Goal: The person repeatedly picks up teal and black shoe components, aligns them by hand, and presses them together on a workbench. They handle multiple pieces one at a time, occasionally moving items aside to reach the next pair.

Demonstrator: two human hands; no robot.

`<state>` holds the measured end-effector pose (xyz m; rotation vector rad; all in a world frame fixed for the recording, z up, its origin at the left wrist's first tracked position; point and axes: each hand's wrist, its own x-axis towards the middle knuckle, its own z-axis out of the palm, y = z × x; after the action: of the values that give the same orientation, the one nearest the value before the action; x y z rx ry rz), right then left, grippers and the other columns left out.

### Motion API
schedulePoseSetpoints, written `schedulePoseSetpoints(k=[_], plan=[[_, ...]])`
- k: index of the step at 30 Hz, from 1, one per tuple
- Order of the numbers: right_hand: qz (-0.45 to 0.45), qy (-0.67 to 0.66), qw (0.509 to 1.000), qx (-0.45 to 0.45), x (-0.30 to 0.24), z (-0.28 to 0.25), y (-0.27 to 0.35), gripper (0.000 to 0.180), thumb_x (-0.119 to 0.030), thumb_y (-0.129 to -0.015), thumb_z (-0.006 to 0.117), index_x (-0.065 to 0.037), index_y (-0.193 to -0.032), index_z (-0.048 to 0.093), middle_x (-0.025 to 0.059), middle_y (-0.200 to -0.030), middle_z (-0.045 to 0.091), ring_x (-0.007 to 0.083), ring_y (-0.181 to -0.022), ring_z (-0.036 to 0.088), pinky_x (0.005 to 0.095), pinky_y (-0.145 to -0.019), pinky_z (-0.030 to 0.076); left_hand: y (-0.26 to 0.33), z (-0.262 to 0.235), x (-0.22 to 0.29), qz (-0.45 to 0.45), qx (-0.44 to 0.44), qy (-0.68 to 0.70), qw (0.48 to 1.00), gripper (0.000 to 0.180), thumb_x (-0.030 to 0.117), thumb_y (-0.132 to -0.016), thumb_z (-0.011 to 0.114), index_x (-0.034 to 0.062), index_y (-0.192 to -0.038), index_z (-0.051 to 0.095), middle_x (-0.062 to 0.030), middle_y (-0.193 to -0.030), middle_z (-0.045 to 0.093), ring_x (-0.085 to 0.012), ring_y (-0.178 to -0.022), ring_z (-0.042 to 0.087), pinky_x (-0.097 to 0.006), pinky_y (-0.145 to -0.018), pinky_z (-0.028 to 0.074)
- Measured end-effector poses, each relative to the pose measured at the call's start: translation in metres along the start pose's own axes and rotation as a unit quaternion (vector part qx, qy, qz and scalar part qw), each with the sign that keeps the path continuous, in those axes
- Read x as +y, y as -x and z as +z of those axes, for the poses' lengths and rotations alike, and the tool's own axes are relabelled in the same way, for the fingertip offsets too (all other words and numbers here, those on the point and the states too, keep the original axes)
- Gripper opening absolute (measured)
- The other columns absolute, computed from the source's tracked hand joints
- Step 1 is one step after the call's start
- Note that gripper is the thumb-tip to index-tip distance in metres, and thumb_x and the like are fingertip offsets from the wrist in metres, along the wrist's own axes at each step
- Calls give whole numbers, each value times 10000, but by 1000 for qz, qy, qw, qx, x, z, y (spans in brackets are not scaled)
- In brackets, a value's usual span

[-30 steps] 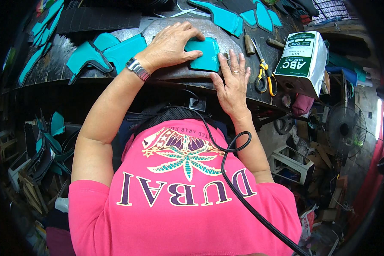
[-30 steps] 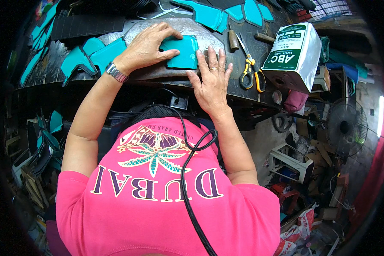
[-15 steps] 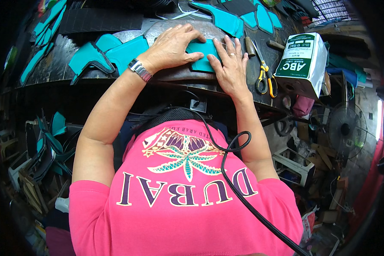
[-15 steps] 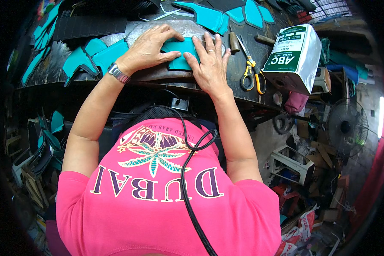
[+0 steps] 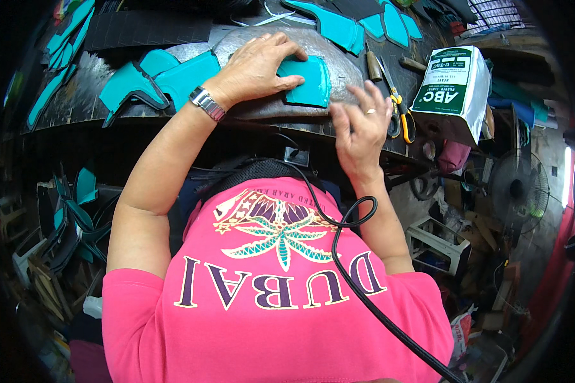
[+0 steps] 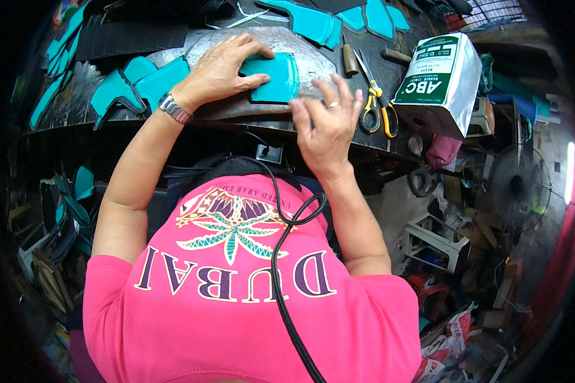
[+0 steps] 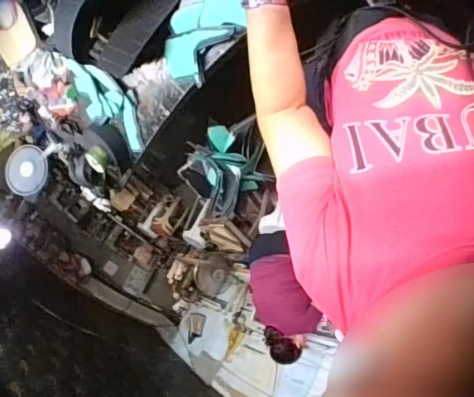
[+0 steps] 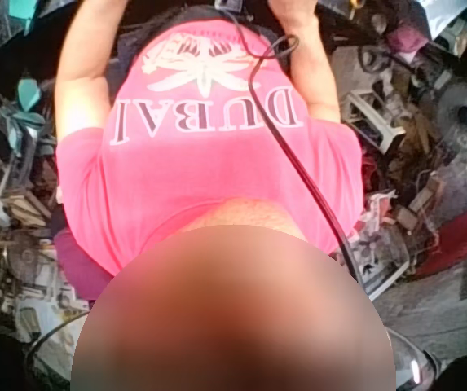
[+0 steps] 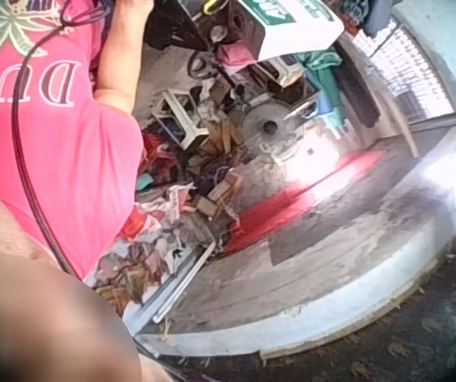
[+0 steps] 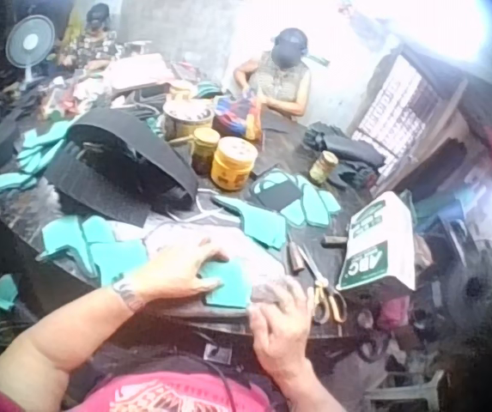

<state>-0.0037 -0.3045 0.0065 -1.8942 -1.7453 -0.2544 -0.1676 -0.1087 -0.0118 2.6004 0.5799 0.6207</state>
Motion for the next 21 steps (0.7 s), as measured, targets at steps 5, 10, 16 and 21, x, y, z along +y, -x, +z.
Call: schedulePoseSetpoints(k=[5,10,16,21], plan=[[3,72,993,-88,24,27,-27,487,-506,-996,546,-242,-1401,599,141,-1578,392,379,-1511,229,654,-1179,134,0,-1,-1,8,3,-1,1000,440,405,-869,748,169,-1231,665,-103,-1238,634,-308,-1190,592,-431,-1027,470],[-5,26,980,-198,37,26,-24,587,-556,-1016,459,-323,-1553,403,117,-1665,239,366,-1553,107,649,-1202,55,1,0,-2,-1,2,-6,1000,441,412,-872,745,173,-1235,667,-101,-1247,630,-306,-1198,586,-429,-1031,468],[3,12,972,-235,32,6,3,575,-532,-1024,464,-338,-1559,387,104,-1672,224,365,-1556,94,671,-1190,45,0,0,0,-9,-4,-4,1000,438,421,-877,741,177,-1233,667,-103,-1258,625,-303,-1210,580,-427,-1026,471],[13,-18,971,-238,22,-2,21,561,-531,-1020,471,-350,-1547,411,94,-1675,220,352,-1561,77,681,-1185,32,-1,-1,-2,-7,-14,-1,1000,431,409,-879,741,170,-1230,666,-108,-1250,633,-308,-1195,593,-431,-1013,479]])
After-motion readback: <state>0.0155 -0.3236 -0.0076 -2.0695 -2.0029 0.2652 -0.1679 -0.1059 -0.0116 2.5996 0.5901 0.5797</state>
